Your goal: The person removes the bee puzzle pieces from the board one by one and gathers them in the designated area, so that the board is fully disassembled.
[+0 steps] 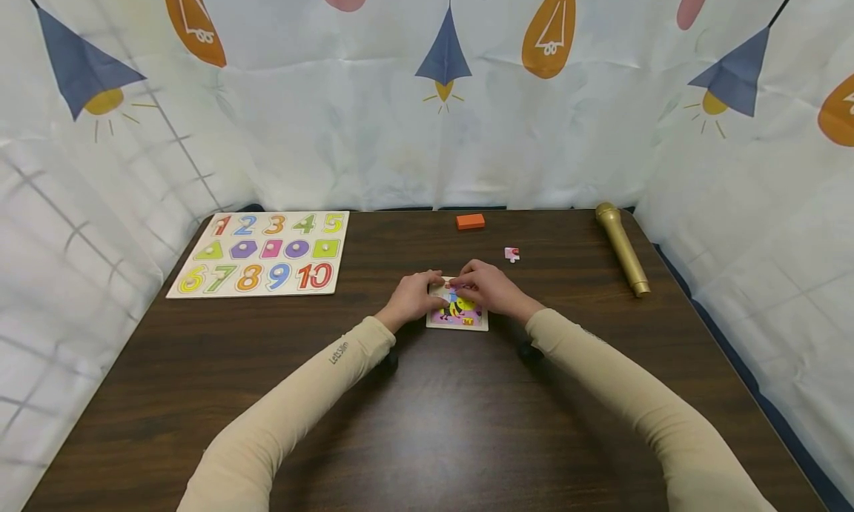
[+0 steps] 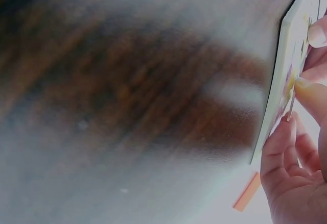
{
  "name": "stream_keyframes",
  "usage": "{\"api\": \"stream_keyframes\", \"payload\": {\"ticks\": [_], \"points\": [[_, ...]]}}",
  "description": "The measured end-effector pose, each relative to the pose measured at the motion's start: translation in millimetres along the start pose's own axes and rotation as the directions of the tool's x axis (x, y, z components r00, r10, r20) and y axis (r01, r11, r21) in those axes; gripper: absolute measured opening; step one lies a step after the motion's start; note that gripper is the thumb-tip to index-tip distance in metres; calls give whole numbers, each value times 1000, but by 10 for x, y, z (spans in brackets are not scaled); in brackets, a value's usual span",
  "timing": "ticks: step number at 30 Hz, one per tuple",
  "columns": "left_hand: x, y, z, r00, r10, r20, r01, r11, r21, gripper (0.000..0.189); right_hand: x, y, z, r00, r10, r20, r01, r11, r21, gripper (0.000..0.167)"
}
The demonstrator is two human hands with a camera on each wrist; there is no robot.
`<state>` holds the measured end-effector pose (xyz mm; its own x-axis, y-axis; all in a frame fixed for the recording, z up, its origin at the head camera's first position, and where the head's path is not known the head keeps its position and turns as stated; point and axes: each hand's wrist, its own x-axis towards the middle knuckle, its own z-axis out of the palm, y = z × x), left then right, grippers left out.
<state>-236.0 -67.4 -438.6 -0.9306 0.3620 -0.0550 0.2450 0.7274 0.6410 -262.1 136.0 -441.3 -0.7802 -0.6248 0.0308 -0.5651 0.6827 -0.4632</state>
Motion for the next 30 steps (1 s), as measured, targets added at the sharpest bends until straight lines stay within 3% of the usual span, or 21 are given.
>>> {"api": "stream_keyframes", "payload": {"ticks": [14, 30], "points": [[4, 5, -5, 1000, 7, -1, -7, 1000, 1, 46, 6, 12, -9, 1000, -27, 4, 27, 999, -31, 28], [23, -14, -3, 1000, 2, 1, -2, 1000, -3, 47, -96, 208, -88, 996, 67, -54, -65, 997, 35, 30]]}}
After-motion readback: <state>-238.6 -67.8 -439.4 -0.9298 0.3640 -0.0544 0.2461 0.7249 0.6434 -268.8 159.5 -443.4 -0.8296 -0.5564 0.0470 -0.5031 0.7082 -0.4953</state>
